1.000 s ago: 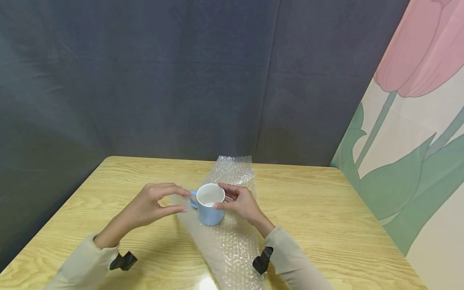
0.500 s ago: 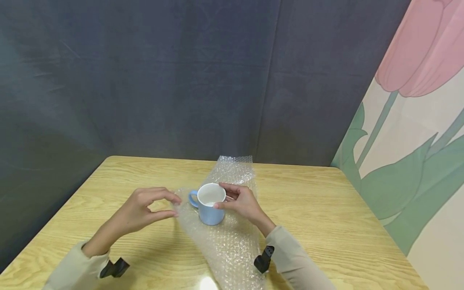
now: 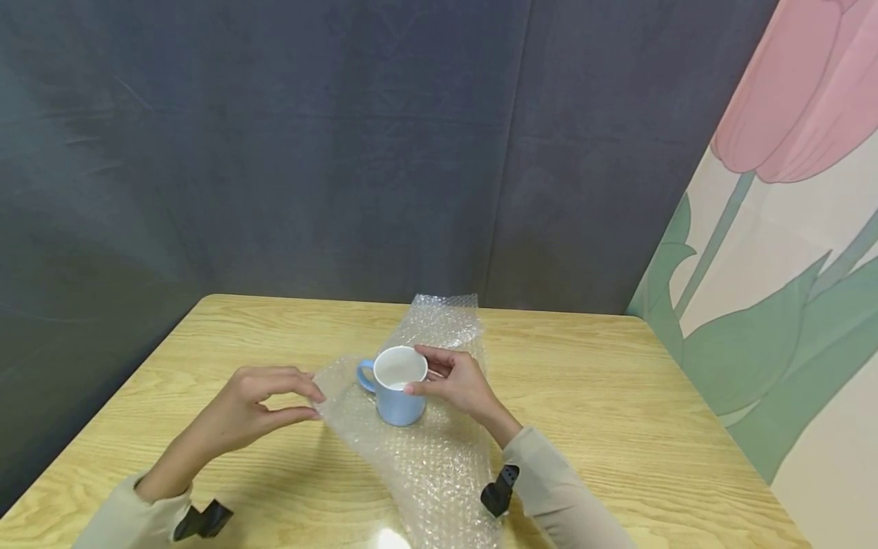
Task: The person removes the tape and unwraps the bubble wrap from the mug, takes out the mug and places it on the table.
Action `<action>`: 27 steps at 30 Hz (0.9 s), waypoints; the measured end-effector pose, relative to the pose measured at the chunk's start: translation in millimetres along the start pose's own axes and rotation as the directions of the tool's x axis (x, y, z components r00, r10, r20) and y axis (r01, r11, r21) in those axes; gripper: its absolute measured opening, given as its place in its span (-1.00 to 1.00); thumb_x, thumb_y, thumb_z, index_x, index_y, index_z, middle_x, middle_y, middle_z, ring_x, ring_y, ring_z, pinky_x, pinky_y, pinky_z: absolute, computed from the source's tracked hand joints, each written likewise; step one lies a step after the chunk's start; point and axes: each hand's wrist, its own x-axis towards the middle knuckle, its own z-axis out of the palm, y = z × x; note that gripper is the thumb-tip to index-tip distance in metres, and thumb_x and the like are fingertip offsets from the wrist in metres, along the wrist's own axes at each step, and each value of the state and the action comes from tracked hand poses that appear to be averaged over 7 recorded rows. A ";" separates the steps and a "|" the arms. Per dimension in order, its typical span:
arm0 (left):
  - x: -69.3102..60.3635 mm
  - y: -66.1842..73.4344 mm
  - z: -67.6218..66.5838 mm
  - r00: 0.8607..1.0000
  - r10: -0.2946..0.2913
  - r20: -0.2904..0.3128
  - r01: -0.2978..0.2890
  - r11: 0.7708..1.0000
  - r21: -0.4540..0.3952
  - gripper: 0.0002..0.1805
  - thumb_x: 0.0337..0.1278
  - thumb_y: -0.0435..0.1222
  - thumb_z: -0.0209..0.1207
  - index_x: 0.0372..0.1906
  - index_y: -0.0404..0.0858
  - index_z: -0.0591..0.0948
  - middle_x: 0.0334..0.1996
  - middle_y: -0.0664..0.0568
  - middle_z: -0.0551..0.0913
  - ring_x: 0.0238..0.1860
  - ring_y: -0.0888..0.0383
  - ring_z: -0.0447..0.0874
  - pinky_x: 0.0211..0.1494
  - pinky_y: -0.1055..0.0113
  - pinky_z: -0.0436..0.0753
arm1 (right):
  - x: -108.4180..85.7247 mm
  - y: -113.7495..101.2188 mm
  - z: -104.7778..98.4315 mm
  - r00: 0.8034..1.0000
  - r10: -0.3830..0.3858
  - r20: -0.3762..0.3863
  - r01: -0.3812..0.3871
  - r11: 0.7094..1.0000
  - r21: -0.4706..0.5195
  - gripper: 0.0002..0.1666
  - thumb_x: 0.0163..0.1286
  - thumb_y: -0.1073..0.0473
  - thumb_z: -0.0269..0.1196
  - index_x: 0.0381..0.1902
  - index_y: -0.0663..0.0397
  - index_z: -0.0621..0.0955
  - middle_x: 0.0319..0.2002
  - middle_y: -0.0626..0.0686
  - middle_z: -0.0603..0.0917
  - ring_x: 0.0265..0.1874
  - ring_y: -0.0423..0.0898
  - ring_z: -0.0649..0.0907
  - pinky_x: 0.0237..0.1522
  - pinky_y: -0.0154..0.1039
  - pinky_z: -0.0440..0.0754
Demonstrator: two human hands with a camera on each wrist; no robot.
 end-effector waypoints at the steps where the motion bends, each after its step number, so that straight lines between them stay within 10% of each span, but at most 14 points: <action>1: -1.7 0.7 -1.2 1.000 -0.004 0.001 0.004 1.000 0.001 -0.64 -0.28 -0.51 0.48 -0.29 -0.12 0.71 -0.33 0.21 0.72 -0.29 0.26 0.70 -0.10 0.47 0.62 | 0.1 -0.1 0.1 1.000 0.000 0.001 0.000 1.000 -0.001 -0.18 0.04 0.30 0.52 0.26 0.39 0.46 0.22 0.29 0.50 0.14 0.11 0.56 0.05 -0.25 0.56; 15: -28.4 3.0 -12.3 1.000 0.003 0.001 -0.003 0.998 -0.060 -0.55 -0.40 -0.63 0.46 -0.33 -0.10 0.70 -0.36 0.20 0.71 -0.30 0.22 0.70 0.11 0.32 0.57 | 0.0 -0.9 -0.2 1.000 0.010 -0.001 -0.010 1.000 -0.023 -0.20 0.05 0.30 0.51 0.26 0.35 0.47 0.22 0.27 0.51 0.14 0.11 0.56 0.05 -0.25 0.56; 27: -52.0 6.3 -14.8 0.997 -0.077 0.017 0.078 0.993 -0.090 -0.53 -0.34 -0.65 0.44 -0.29 -0.08 0.70 -0.34 0.21 0.71 -0.33 0.25 0.70 -0.24 0.47 0.65 | 0.2 0.1 -0.1 1.000 0.011 0.000 -0.011 0.999 -0.033 -0.20 0.06 0.28 0.51 0.27 0.34 0.47 0.22 0.27 0.50 0.14 0.12 0.56 0.07 -0.24 0.55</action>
